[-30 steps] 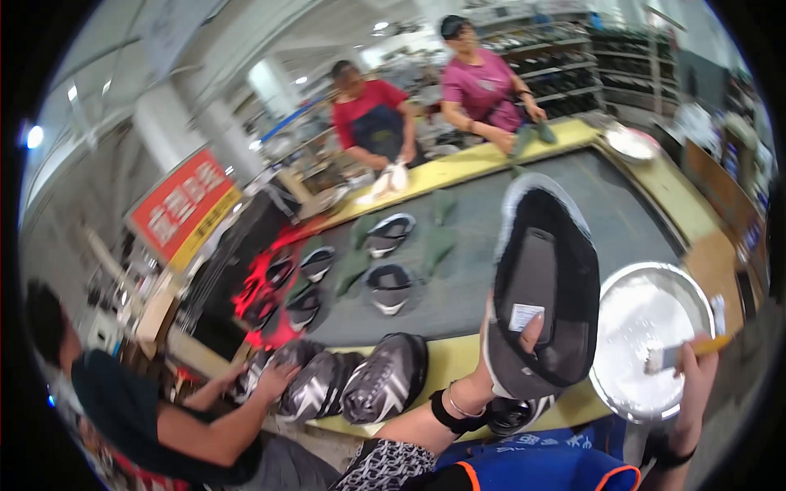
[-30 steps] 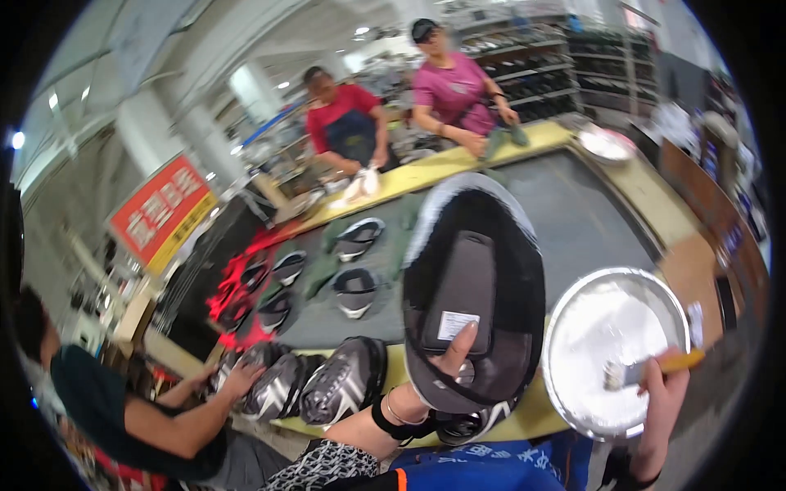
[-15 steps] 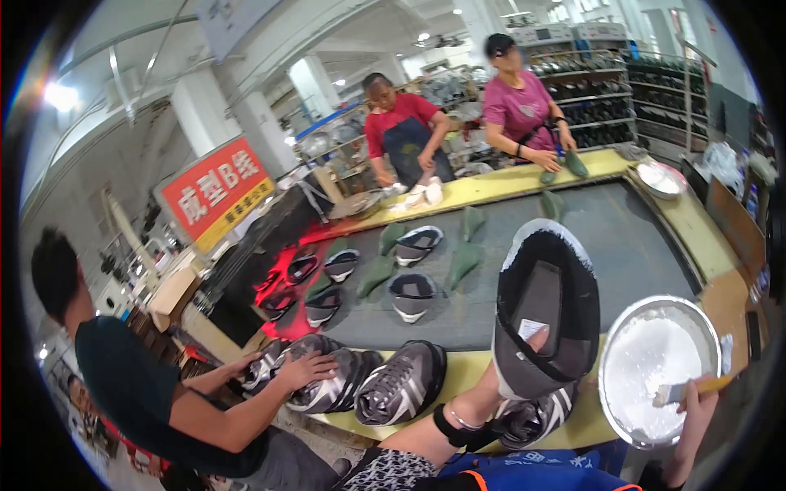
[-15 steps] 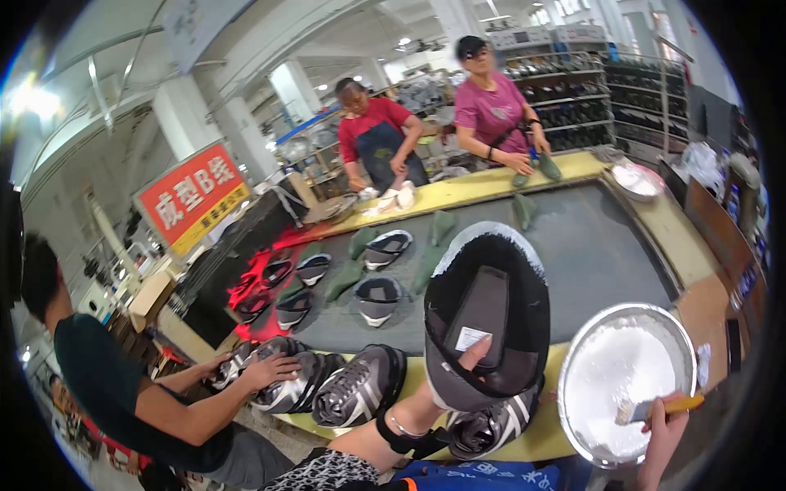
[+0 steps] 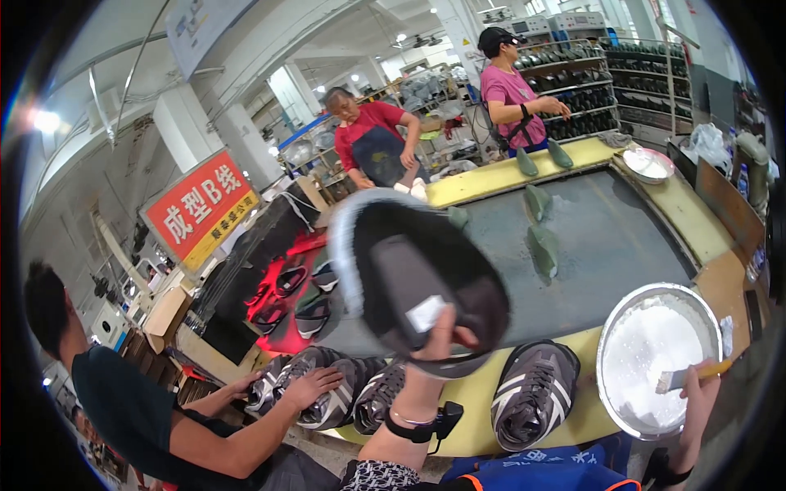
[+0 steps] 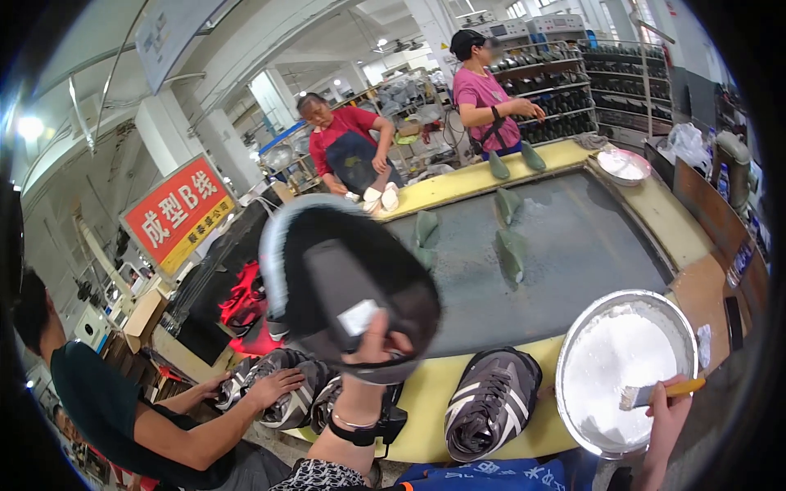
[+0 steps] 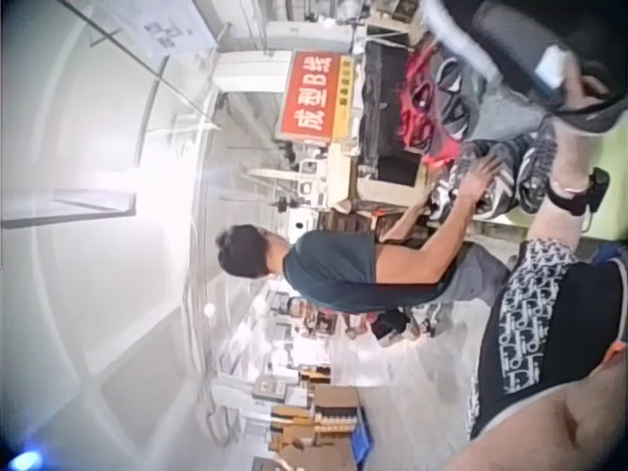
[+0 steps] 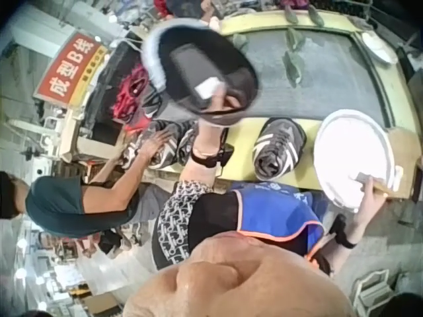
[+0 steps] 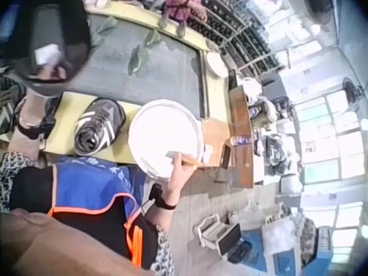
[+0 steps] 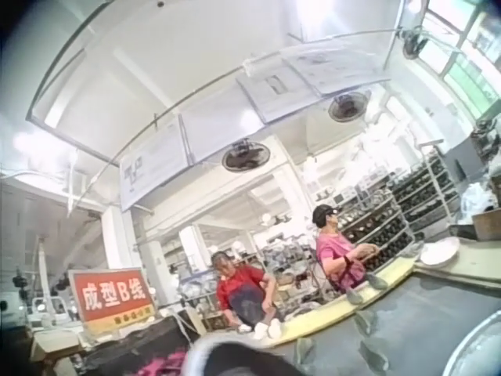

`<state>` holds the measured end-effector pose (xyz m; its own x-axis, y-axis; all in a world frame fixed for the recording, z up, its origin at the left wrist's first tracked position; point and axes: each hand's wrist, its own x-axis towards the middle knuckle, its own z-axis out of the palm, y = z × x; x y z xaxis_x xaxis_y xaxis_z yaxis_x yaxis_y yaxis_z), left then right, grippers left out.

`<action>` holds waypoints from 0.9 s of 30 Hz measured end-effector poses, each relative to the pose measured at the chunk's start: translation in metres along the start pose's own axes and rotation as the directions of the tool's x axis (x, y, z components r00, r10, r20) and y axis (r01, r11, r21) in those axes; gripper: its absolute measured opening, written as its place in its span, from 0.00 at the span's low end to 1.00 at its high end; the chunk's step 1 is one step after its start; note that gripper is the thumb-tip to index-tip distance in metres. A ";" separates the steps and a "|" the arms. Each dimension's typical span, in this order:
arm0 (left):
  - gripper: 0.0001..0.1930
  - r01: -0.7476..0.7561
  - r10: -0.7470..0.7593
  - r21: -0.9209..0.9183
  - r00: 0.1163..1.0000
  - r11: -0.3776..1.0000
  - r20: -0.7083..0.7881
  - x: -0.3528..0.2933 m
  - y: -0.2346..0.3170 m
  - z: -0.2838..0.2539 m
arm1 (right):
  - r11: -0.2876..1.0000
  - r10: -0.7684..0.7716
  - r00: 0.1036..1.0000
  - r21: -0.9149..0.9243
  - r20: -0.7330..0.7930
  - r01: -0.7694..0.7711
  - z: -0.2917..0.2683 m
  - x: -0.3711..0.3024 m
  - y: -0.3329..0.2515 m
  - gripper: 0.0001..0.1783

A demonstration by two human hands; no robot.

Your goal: Applying white adhesive to the edges of shoe soles using a brush in a manufacturing environment.

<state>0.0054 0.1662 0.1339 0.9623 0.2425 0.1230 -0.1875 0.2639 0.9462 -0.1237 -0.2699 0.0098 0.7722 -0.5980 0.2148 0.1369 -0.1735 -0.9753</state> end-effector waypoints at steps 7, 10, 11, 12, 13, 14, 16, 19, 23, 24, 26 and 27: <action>0.22 0.460 -0.361 0.009 0.684 0.888 0.634 -0.021 -0.087 0.055 | 0.731 -0.284 0.941 -0.594 0.182 0.336 0.011 -0.011 -0.007 0.08; 0.20 0.551 -0.459 0.092 0.577 0.829 0.676 -0.031 -0.083 0.073 | 0.757 -0.071 0.972 -0.623 0.225 0.199 0.007 -0.019 -0.011 0.09; 0.17 0.573 -0.524 0.186 0.509 0.798 0.682 -0.028 -0.077 0.076 | 0.865 -0.009 0.986 -0.494 0.164 0.090 0.007 -0.018 -0.012 0.09; 0.16 0.585 -0.590 0.282 0.439 0.760 0.677 -0.032 -0.072 0.077 | 0.940 0.061 0.992 -0.340 0.108 -0.021 0.005 -0.019 -0.014 0.09; 0.17 0.543 -0.671 0.425 0.416 0.725 0.613 -0.029 -0.074 0.075 | 0.975 -0.036 0.997 -0.216 0.069 0.051 0.009 -0.013 -0.021 0.10; 0.20 0.574 -0.696 0.460 0.299 0.678 0.653 -0.020 -0.070 0.081 | 0.968 -0.061 0.998 -0.245 -0.010 0.057 0.007 -0.011 -0.023 0.11; 0.17 0.622 -0.772 0.519 0.234 0.586 0.591 -0.021 -0.068 0.085 | 0.890 -0.031 0.999 -0.454 0.022 0.038 -0.002 -0.001 -0.031 0.10; 0.12 0.611 -0.785 0.515 0.332 0.601 0.523 -0.024 -0.054 0.099 | 0.756 -0.028 0.998 -0.652 0.062 0.062 0.005 0.004 -0.048 0.14; 0.13 0.501 -0.804 0.639 0.245 0.583 0.542 -0.028 -0.051 0.125 | 0.963 -0.234 0.972 -0.137 0.002 0.233 0.014 0.011 -0.092 0.08; 0.13 0.456 -0.840 0.710 0.209 0.537 0.502 -0.030 -0.051 0.129 | 0.951 -0.275 0.962 -0.150 0.003 0.272 0.013 0.014 -0.101 0.07; 0.13 0.394 -0.826 0.729 0.190 0.559 0.531 -0.037 -0.058 0.134 | 0.927 -0.336 0.942 -0.176 0.001 0.330 0.013 0.023 -0.105 0.10; 0.14 0.340 -0.802 0.728 0.194 0.596 0.565 -0.040 -0.059 0.137 | 0.931 -0.317 0.948 -0.186 0.009 0.313 0.011 0.025 -0.102 0.11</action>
<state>0.0053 0.0127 0.1140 0.4485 -0.6923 -0.5654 0.3588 -0.4399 0.8232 -0.1121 -0.2587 0.1144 0.6947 -0.5050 0.5122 0.2540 -0.4939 -0.8316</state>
